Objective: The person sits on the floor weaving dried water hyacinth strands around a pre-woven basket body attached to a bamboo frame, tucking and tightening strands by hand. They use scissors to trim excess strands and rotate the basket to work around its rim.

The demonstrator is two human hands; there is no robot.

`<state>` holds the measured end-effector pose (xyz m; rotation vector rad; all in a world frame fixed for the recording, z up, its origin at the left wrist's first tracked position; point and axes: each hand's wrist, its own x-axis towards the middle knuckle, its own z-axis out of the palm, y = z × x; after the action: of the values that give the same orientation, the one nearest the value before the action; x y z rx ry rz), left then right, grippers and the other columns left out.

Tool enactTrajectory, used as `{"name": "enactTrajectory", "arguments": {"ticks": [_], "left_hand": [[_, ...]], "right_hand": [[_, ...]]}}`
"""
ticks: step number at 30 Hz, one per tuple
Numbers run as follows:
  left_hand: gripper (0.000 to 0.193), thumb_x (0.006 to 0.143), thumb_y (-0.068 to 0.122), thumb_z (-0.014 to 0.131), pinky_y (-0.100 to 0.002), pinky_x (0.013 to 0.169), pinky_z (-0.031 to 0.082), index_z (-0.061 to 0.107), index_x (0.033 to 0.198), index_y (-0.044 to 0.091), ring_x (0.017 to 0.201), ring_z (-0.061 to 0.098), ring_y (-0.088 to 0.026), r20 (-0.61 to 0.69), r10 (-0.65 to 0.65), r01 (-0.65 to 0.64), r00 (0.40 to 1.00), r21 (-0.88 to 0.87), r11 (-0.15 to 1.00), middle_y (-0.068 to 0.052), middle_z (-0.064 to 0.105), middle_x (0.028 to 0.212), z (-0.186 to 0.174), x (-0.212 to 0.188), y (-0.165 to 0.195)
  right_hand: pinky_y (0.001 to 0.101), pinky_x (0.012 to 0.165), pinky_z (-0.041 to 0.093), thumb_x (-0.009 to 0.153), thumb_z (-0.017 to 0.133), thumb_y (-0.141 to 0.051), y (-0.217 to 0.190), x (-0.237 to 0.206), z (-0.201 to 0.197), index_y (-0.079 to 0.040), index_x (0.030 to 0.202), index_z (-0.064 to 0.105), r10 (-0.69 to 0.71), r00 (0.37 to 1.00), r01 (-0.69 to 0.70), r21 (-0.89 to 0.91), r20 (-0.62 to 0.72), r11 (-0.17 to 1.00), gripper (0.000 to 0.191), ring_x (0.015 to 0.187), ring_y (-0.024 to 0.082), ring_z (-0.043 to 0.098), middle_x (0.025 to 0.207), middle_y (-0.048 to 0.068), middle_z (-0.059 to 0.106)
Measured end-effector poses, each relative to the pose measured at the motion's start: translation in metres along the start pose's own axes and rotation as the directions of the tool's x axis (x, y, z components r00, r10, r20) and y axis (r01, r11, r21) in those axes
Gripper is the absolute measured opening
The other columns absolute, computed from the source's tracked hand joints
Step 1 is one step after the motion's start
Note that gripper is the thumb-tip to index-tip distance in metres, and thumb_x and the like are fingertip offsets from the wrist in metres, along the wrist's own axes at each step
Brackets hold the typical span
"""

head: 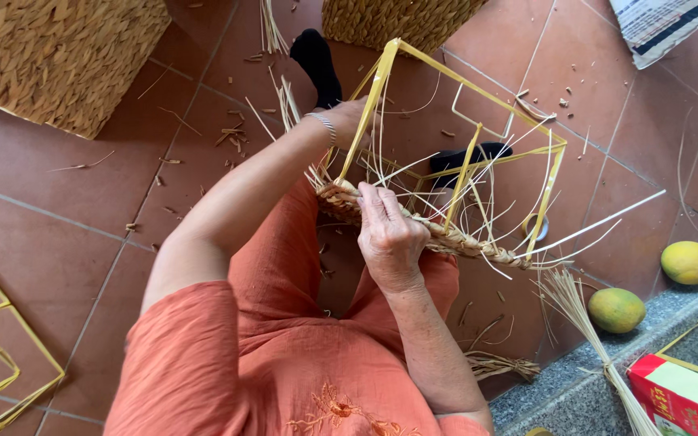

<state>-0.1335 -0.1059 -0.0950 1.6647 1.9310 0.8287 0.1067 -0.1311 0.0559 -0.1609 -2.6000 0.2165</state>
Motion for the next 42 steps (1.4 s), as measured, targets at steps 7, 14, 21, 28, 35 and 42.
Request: {"name": "enactTrajectory", "arguments": {"ticks": [7, 14, 21, 28, 35, 42], "left_hand": [[0.013, 0.087, 0.016, 0.069, -0.037, 0.076, 0.059, 0.079, 0.093, 0.010, 0.081, 0.074, -0.026, -0.022, -0.117, 0.113, 0.993, -0.136, 0.984, -0.015, 0.076, 0.090, 0.019, 0.036, 0.013], [0.010, 0.095, 0.015, 0.072, -0.033, 0.064, 0.055, 0.078, 0.096, 0.007, 0.070, 0.065, -0.015, -0.349, -0.394, 0.260, 0.850, -0.371, 0.891, -0.010, 0.074, 0.078, -0.057, -0.088, 0.005], [0.016, 0.111, 0.016, 0.072, -0.038, 0.077, 0.056, 0.078, 0.105, 0.002, 0.083, 0.069, -0.024, -0.806, -0.306, 0.568, 0.507, 0.046, 0.821, -0.018, 0.073, 0.097, -0.128, -0.294, -0.039], [0.045, 0.075, 0.028, 0.081, -0.053, 0.071, 0.056, 0.077, 0.115, 0.008, 0.093, 0.068, -0.045, -0.742, -0.410, 0.814, 0.530, 0.310, 0.491, -0.030, 0.060, 0.134, -0.080, -0.345, -0.013], [0.010, 0.097, 0.006, 0.073, -0.032, 0.072, 0.060, 0.076, 0.106, 0.005, 0.082, 0.075, -0.020, -0.725, -0.325, 0.128, 0.608, -0.314, 0.941, -0.010, 0.076, 0.097, -0.052, -0.223, 0.087], [0.012, 0.094, 0.005, 0.072, -0.038, 0.074, 0.060, 0.074, 0.104, -0.001, 0.085, 0.074, -0.031, -0.764, -0.063, -0.177, 0.642, -0.228, 0.958, -0.015, 0.073, 0.100, -0.050, -0.110, 0.124]], "right_hand": [[0.0339, 0.060, 0.054, 0.091, 0.078, -0.006, 0.000, -0.002, 0.002, -0.008, 0.117, 0.071, 0.006, 1.000, -0.006, -0.004, -0.019, 1.000, 0.027, 0.069, 0.022, 0.071, 0.104, 0.004, 0.071], [0.0340, 0.061, 0.056, 0.094, 0.078, -0.010, 0.009, -0.005, -0.005, -0.009, 0.117, 0.072, 0.006, 1.000, -0.006, 0.018, -0.005, 1.000, 0.024, 0.072, 0.023, 0.072, 0.105, 0.004, 0.072], [0.0363, 0.057, 0.053, 0.094, 0.077, -0.010, 0.020, 0.000, -0.005, -0.009, 0.112, 0.070, 0.025, 0.993, -0.026, 0.010, 0.120, 1.000, 0.019, 0.068, 0.024, 0.070, 0.101, 0.004, 0.072], [0.0296, 0.056, 0.059, 0.091, 0.081, -0.011, 0.017, 0.011, -0.024, -0.005, 0.118, 0.071, 0.040, 0.982, -0.063, 0.122, 0.183, 0.991, 0.030, 0.071, 0.023, 0.073, 0.106, 0.012, 0.072], [0.0354, 0.068, 0.057, 0.097, 0.076, -0.003, 0.012, 0.041, -0.014, 0.000, 0.112, 0.071, 0.058, 0.995, -0.078, 0.276, 0.081, 0.958, 0.017, 0.078, 0.025, 0.072, 0.097, 0.015, 0.073], [0.0418, 0.067, 0.054, 0.093, 0.077, -0.007, 0.012, 0.042, 0.013, 0.000, 0.100, 0.070, 0.083, 0.995, -0.094, 0.230, 0.060, 0.969, 0.012, 0.076, 0.032, 0.070, 0.086, 0.015, 0.072]]}}
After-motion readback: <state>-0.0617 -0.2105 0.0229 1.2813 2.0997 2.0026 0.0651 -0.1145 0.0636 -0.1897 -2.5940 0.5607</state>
